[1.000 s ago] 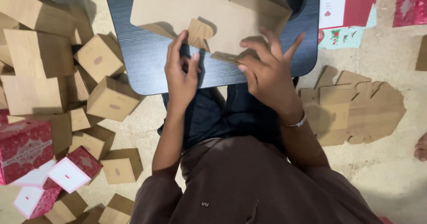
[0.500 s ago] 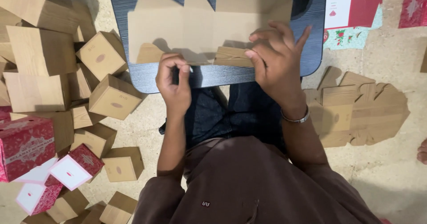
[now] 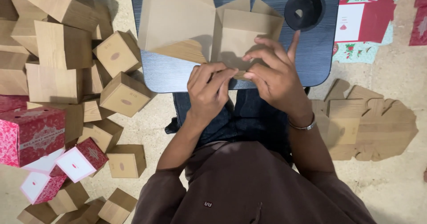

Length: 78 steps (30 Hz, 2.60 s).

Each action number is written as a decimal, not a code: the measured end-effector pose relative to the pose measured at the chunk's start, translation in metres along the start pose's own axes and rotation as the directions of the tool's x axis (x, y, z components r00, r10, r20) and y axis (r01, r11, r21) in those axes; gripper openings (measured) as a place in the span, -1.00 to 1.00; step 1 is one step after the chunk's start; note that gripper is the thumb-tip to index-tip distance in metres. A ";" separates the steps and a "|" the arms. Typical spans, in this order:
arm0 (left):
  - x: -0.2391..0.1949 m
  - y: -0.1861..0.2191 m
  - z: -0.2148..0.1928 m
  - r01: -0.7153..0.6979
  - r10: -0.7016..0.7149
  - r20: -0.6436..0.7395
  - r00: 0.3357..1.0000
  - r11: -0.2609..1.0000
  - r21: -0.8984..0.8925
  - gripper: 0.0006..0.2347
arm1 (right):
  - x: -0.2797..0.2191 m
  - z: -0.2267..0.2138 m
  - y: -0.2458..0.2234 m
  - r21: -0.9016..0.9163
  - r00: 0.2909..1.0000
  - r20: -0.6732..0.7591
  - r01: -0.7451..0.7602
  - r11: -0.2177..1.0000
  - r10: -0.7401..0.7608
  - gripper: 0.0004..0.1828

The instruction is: The person sits on the floor and folds flat cardboard pieces into small boxes using a lap tray. They fold the sides, tuck flaps, and close the lids, placing finished boxes aside.

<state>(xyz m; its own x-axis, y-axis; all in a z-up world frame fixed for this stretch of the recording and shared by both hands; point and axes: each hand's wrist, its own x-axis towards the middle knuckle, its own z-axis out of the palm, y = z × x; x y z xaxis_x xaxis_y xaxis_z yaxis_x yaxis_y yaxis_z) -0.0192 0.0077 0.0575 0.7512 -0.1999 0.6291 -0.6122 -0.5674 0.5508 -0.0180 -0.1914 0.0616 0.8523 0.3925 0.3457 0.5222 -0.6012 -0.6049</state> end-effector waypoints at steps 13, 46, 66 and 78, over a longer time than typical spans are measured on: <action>-0.012 -0.020 -0.002 0.063 -0.051 0.086 0.995 0.988 -0.144 -0.77 | -0.006 0.030 -0.006 0.020 0.994 -0.101 -0.047 0.999 0.049 -0.82; 0.007 -0.028 -0.024 0.306 -0.352 0.504 0.789 0.936 0.174 -0.77 | 0.026 0.024 0.022 0.118 0.966 -0.251 0.091 0.989 -0.059 -0.92; 0.000 -0.039 -0.020 0.247 -0.209 0.524 0.826 0.969 -0.003 -0.59 | 0.040 0.018 0.017 -0.126 0.907 -0.278 0.292 0.948 -0.317 -0.83; 0.007 -0.027 -0.024 0.179 -0.101 0.472 0.876 0.976 -0.124 -0.51 | 0.031 0.026 0.021 -0.303 0.903 -0.163 0.339 0.891 -0.398 -0.88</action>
<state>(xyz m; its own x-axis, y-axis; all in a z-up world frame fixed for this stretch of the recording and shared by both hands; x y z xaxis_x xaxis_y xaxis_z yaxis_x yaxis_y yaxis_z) -0.0029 0.0406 0.0598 0.8360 -0.4952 0.2362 -0.4934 -0.4903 0.7185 0.0185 -0.1742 0.0407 0.5660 0.4805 0.6699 0.7629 -0.6132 -0.2048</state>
